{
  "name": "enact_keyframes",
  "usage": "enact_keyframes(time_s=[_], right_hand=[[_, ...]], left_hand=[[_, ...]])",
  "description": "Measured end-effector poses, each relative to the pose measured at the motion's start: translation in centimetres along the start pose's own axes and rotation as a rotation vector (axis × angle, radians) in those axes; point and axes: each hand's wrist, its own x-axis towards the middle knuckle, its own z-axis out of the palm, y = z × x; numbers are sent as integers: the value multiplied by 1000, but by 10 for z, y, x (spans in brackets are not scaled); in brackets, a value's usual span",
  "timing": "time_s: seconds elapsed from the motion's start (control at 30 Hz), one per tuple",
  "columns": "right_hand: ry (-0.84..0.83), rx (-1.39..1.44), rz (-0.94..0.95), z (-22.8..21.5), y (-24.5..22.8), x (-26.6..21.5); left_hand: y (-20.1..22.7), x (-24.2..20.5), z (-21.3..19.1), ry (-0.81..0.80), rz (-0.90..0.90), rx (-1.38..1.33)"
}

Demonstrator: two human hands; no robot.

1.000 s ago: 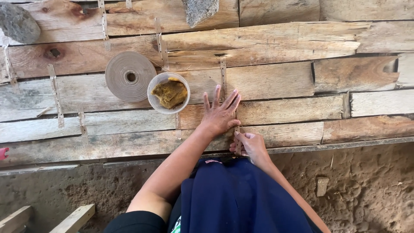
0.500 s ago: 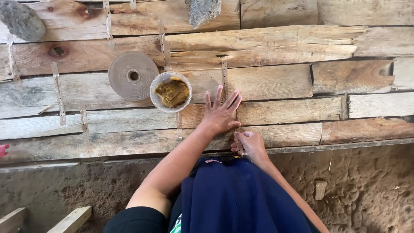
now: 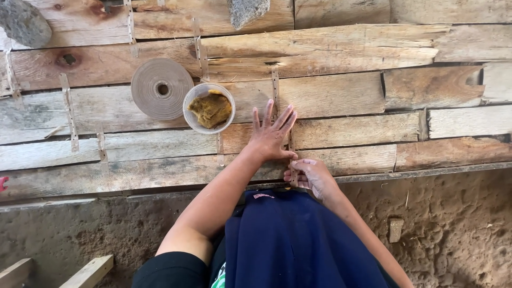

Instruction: Applying veneer tape to the edges of wooden planks using glue and a utility knife.

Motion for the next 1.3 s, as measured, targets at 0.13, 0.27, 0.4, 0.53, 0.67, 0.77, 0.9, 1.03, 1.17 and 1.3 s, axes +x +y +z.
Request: enact_keyframes(time_s=[0.13,0.27,0.4,0.53,0.67,0.77,0.9,1.03,1.17,1.3], right_hand=[[-12,70,18,-7,11,18],[6,137,39,-3,14,20],[32,251,63,-2,21,21],[40,251,75,-4,23,24],[62,207,45,-5,23,22],[59,128,19,-6,18,20],[69,-30,-36,-3,13,15],[48,-73,-45,-6,12,19],[35,-126,-49,-8,10,21],[-17,-185,-72,-10,5,11]], left_hand=[[0,-1,-1,2,6,9],[0,0,2,9,1,11],[0,1,2,1,-5,15],[1,1,0,-4,-10,1],[1,2,0,-23,-21,7],[1,2,0,-17,-18,13],[1,1,1,-9,-12,5],[2,1,-1,-16,-12,-4],[1,0,-3,-19,-12,-12],[3,-3,-8,-23,-15,-5]])
